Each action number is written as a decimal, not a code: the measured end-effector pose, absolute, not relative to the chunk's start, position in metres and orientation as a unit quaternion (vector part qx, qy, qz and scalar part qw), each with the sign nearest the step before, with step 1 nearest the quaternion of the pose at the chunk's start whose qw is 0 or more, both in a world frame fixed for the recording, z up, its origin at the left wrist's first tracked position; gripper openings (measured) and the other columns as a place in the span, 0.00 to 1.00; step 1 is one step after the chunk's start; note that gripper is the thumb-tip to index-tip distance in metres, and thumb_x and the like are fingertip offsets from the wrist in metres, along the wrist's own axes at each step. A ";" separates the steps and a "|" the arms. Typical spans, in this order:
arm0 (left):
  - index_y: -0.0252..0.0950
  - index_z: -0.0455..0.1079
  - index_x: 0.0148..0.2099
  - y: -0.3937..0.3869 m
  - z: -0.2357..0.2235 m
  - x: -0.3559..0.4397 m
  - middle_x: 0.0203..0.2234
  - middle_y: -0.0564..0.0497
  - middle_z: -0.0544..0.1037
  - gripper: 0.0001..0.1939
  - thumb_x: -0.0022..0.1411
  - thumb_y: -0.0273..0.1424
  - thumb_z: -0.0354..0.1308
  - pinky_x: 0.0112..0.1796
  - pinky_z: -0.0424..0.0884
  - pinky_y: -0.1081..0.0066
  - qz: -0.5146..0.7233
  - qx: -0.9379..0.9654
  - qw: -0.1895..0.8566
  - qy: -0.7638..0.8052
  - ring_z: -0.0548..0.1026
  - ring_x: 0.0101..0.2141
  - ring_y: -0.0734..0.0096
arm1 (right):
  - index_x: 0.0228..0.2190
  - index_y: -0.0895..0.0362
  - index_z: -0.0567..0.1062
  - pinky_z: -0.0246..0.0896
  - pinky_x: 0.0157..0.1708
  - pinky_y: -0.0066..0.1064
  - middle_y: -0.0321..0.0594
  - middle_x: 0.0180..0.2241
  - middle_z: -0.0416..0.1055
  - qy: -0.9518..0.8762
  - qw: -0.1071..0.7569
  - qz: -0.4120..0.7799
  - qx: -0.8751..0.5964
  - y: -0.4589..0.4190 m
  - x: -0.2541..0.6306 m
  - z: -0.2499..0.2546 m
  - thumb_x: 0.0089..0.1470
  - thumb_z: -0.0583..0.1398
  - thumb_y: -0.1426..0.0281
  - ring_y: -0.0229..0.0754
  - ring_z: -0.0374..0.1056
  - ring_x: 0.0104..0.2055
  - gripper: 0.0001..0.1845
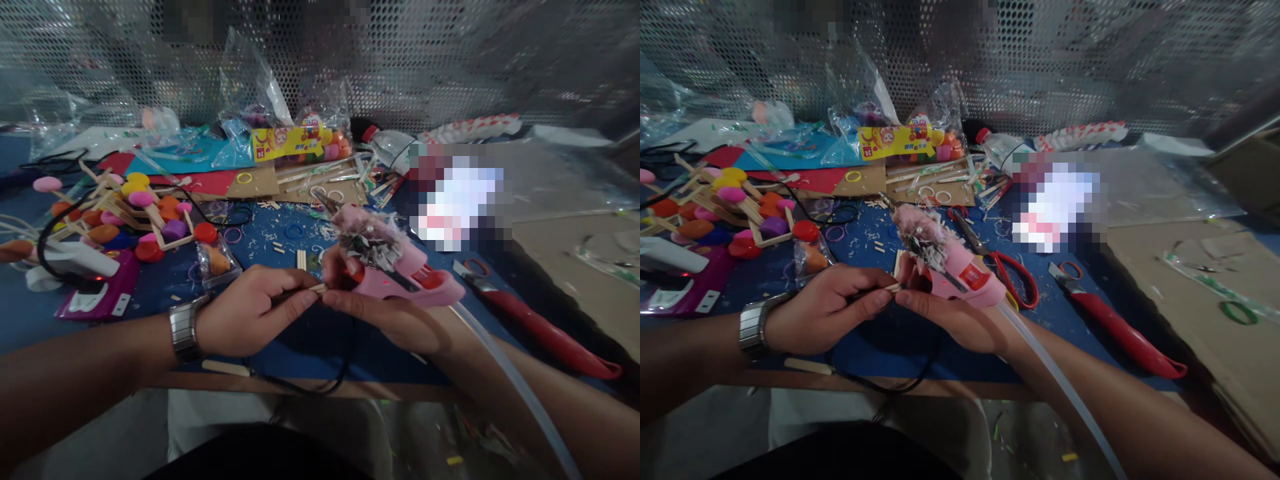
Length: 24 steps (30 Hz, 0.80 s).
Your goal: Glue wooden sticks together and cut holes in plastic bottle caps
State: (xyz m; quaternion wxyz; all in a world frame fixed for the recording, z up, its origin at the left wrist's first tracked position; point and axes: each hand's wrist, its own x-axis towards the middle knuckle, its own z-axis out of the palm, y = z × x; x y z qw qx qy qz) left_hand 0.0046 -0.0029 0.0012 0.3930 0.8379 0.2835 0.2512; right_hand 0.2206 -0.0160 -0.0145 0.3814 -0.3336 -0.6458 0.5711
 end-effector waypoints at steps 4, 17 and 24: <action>0.30 0.77 0.45 -0.003 0.001 0.004 0.31 0.51 0.82 0.13 0.72 0.30 0.51 0.33 0.70 0.80 0.248 0.838 0.395 0.285 0.76 0.30 0.78 | 0.34 0.50 0.68 0.56 0.36 0.31 0.32 0.32 0.62 -0.647 0.386 0.566 -0.335 -0.016 0.221 -0.017 0.60 0.65 0.71 0.38 0.59 0.34 0.09; 0.31 0.76 0.41 -0.003 0.000 0.004 0.28 0.51 0.80 0.16 0.73 0.33 0.50 0.30 0.67 0.77 0.219 0.842 0.407 0.278 0.74 0.27 0.76 | 0.36 0.52 0.66 0.59 0.30 0.27 0.33 0.35 0.64 -0.582 0.398 0.641 -0.303 -0.018 0.219 -0.013 0.62 0.63 0.68 0.34 0.63 0.32 0.08; 0.31 0.77 0.43 -0.004 0.002 0.004 0.32 0.49 0.82 0.15 0.72 0.32 0.50 0.32 0.69 0.76 0.214 0.846 0.400 0.278 0.77 0.30 0.75 | 0.31 0.52 0.61 0.60 0.30 0.29 0.32 0.31 0.63 -0.620 0.372 0.608 -0.328 -0.019 0.216 -0.008 0.60 0.61 0.71 0.36 0.62 0.30 0.12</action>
